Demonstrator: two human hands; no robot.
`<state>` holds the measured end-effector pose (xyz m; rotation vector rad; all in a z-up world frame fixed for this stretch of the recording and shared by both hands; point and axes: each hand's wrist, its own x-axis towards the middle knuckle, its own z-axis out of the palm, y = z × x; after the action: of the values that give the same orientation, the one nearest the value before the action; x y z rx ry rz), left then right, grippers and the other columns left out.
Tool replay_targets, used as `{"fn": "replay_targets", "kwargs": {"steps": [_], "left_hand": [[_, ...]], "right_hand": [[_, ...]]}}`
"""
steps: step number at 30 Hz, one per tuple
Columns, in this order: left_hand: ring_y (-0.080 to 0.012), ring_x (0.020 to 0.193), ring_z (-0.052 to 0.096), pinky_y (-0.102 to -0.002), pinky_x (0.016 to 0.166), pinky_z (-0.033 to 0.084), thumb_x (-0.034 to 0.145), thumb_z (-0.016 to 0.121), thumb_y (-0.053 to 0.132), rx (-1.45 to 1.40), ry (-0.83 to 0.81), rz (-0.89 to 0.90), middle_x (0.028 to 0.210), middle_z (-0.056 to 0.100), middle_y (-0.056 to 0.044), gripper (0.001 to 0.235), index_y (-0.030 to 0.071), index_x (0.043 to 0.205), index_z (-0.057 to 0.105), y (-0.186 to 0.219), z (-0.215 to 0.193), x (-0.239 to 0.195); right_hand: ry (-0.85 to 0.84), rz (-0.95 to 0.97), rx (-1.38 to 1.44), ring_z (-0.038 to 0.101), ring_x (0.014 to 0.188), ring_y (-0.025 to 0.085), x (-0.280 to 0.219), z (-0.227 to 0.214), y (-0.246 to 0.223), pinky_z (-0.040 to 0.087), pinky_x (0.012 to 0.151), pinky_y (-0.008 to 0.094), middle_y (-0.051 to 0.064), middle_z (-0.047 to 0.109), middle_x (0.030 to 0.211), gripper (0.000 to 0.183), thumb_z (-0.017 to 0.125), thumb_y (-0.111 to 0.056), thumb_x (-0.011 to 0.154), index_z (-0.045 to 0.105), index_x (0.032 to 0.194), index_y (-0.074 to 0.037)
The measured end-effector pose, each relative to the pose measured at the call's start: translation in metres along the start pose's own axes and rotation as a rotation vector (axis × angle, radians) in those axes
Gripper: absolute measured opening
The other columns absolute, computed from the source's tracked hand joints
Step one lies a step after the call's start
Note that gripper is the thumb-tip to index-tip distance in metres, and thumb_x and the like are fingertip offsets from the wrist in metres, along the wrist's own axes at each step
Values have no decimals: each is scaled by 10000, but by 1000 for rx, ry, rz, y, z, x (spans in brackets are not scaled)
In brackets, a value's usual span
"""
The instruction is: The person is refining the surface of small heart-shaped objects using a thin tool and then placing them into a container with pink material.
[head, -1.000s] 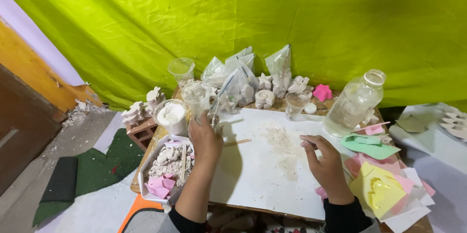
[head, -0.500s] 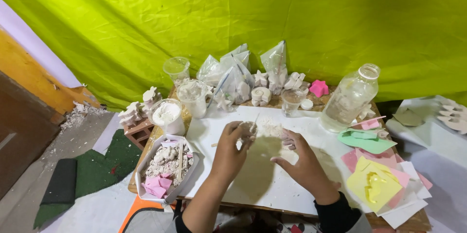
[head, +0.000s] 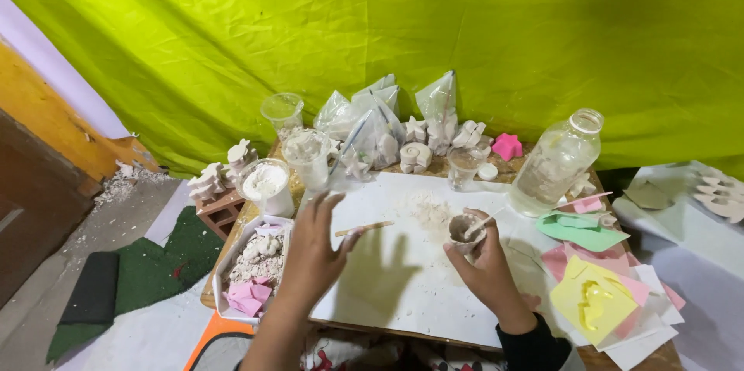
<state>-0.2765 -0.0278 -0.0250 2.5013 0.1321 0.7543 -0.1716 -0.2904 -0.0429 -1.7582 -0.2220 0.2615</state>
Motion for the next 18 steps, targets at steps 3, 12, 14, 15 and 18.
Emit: {"fn": "replay_targets", "kwargs": {"steps": [3,12,14,15,18], "left_hand": [[-315,1221,538,-479,1088,416,857,765,345,101,-31,-269,1396,524,-200,762,79,1472,403,-34,-42,-18],[-265,1071,657,-412,862,533,952,620,412,158,-175,-948,1244,599,-98,449,177,1335,631,-89,-99,-56],[-261,1102,631,-404,911,526,953,635,389,95,-124,-936,1231,557,-101,397,176,1286,669,-97,-92,-58],[-258,1134,604,-397,959,520,953,651,365,31,-71,-919,1217,516,-105,346,176,1238,708,-102,-89,-59],[-305,1242,508,-462,1032,481,954,591,432,35,-70,-1053,1308,437,-134,479,144,1333,637,-95,-94,-53]], "right_hand": [[34,-21,115,631,1103,215,4,-3,10,492,999,328,113,626,1201,617,723,-117,857,420,1393,-157],[201,-40,76,640,999,203,1,-4,5,514,930,317,95,651,1105,635,822,-200,777,506,1326,-160],[210,12,58,651,1050,213,-1,-3,-2,505,971,328,99,665,1150,682,815,-247,758,493,1351,-149],[221,60,43,661,1100,224,-2,-2,-5,497,1013,340,103,680,1194,733,808,-294,739,479,1376,-139],[200,6,37,665,1042,216,0,-3,1,521,973,327,97,676,1146,664,822,-252,761,501,1335,-161]]}}
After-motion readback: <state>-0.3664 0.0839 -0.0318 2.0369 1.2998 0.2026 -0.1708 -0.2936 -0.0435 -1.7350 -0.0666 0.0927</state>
